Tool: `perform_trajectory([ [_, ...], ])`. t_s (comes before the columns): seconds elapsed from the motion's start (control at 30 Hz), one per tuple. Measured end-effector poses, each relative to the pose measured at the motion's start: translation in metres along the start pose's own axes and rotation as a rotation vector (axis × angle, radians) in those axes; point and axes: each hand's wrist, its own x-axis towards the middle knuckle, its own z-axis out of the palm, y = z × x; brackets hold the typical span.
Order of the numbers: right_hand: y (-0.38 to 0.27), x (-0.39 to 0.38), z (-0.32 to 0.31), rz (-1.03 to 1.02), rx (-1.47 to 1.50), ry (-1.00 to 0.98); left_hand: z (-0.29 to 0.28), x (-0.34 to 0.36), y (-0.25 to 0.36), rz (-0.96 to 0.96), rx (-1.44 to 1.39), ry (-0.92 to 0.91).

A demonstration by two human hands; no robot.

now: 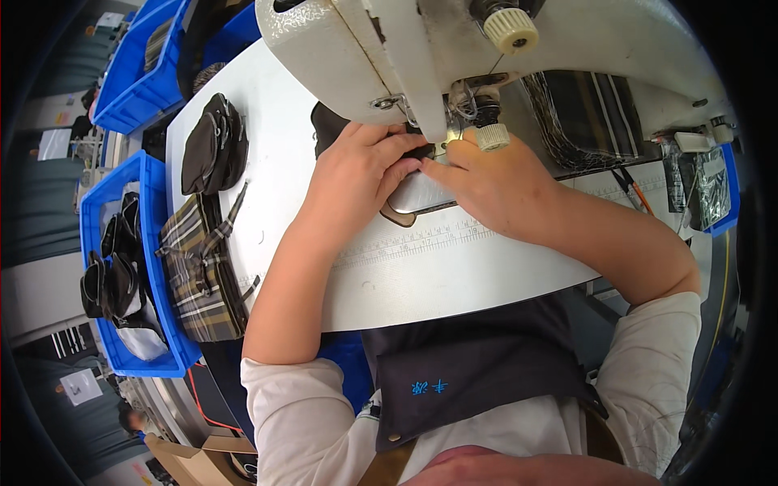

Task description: The person operates an industrial sewing machine to stitch a zipper onto a small black fabric pouch. They guide the pouch under the needle, aligning the zipper teeth with the fabric edge while the machine runs. The person adjusts the pouch's position frequently to maintain a straight seam along the zipper.

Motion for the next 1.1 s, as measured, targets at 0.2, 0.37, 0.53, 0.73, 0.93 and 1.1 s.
perform_trajectory([
  [0.2,0.002,0.0,0.002,0.006,-0.016,0.023,-0.003,0.001,-0.012,-0.019,-0.121,-0.053],
  [0.37,0.002,0.0,0.002,-0.02,-0.038,0.038,-0.008,0.011,-0.015,-0.016,-0.152,-0.134],
  [0.53,0.003,0.001,0.005,-0.031,-0.033,0.06,-0.002,0.017,-0.014,-0.073,-0.159,-0.124],
  [0.73,0.002,0.001,0.003,-0.009,-0.056,-0.006,0.008,0.013,-0.014,-0.152,-0.282,-0.023],
  [0.93,0.0,0.001,0.004,-0.016,-0.059,0.008,0.007,0.013,-0.016,-0.148,-0.31,-0.067],
  [1.1,-0.001,0.001,0.001,-0.003,-0.036,0.006,0.006,0.013,-0.013,-0.075,-0.167,-0.023],
])
